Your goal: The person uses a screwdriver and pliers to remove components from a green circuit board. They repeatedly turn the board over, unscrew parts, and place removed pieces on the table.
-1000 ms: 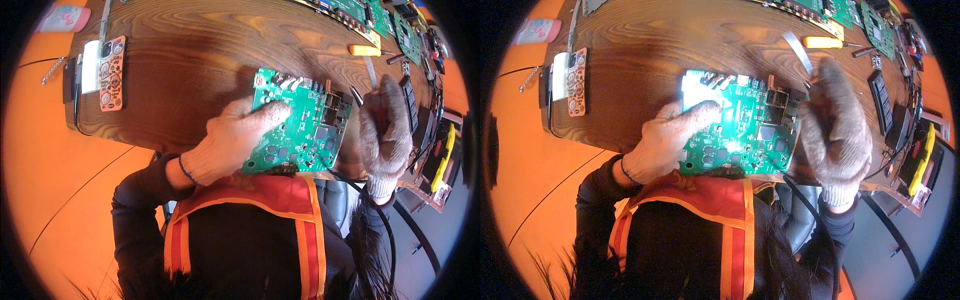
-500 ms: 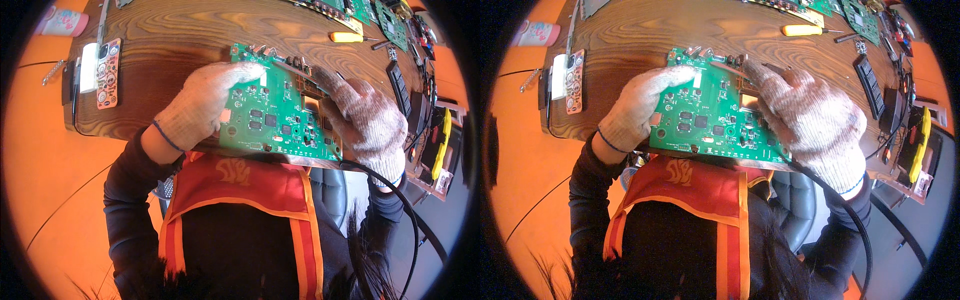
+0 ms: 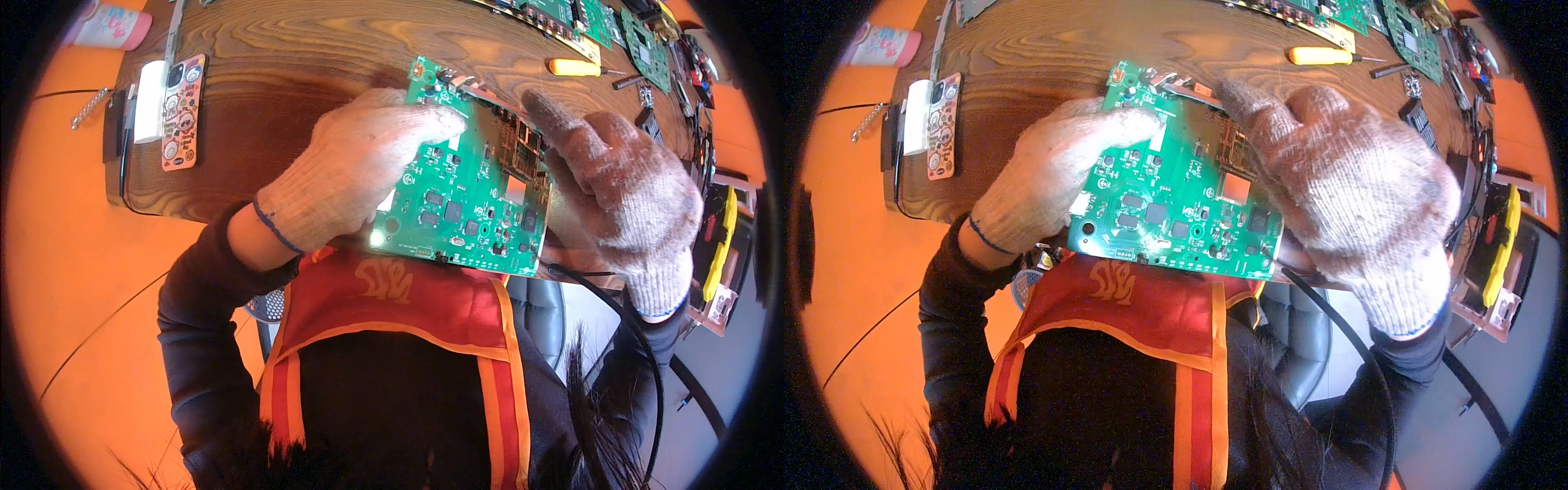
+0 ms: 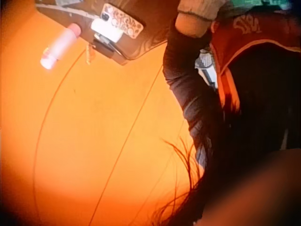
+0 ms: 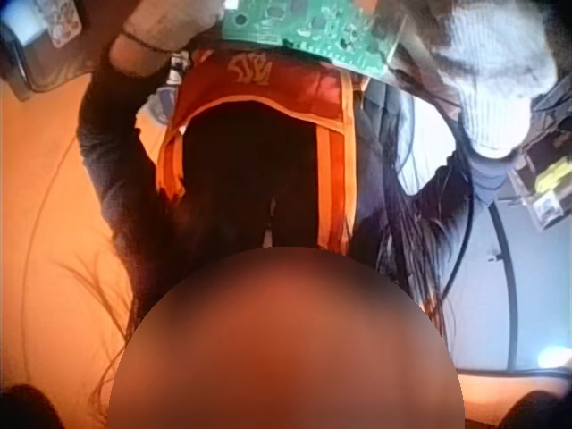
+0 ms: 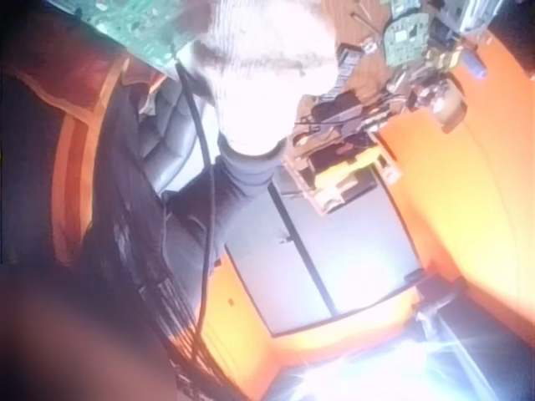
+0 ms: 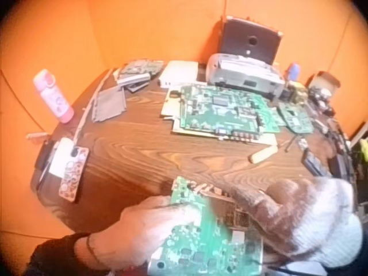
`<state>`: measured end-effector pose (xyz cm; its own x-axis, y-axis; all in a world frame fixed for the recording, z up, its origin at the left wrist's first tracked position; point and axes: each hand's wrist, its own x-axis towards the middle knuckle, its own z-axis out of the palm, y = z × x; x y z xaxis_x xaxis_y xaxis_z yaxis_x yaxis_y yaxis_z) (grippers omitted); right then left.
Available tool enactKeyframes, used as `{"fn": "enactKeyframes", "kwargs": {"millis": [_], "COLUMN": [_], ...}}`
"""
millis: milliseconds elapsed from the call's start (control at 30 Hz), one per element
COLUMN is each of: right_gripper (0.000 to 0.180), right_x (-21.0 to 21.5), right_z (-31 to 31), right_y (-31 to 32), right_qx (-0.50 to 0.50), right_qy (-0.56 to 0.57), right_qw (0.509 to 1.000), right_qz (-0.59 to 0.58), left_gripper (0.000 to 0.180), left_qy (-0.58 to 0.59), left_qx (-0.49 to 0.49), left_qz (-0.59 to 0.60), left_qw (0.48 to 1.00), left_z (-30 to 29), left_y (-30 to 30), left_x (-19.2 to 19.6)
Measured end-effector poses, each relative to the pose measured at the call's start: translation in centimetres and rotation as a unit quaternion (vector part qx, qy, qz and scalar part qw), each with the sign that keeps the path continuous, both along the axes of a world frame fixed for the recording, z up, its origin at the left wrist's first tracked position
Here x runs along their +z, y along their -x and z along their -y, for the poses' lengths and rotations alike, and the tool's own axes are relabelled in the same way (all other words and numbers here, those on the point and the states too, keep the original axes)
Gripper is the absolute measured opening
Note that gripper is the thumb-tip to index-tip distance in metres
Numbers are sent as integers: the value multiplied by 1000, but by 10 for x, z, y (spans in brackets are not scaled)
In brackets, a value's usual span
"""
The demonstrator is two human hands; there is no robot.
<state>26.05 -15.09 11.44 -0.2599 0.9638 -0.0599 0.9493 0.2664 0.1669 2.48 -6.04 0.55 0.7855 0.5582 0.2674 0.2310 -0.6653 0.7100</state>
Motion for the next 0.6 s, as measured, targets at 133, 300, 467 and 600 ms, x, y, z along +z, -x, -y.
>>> {"fn": "enactKeyframes", "kwargs": {"millis": [133,300,467,600], "right_gripper": [50,53,41,32], "right_x": [26,30,-31,-100], "right_z": [-17,-33,-42,-33], "right_y": [-11,-37,-38,-16], "right_qx": [43,12,-247,-236], "right_qy": [42,52,109,-20], "right_qw": [998,965,688,686], "right_qz": [24,-255,-673,-688], "left_gripper": [30,41,50,63], "left_qy": [-83,-54,653,730], "left_qx": [-56,-219,20,-80], "left_qz": [-38,-180,-4,66], "left_qw": [994,957,757,676], "left_z": [-14,-81,-109,-119], "left_y": [-2,-1,7,29], "left_x": [25,50,8,-13]}}
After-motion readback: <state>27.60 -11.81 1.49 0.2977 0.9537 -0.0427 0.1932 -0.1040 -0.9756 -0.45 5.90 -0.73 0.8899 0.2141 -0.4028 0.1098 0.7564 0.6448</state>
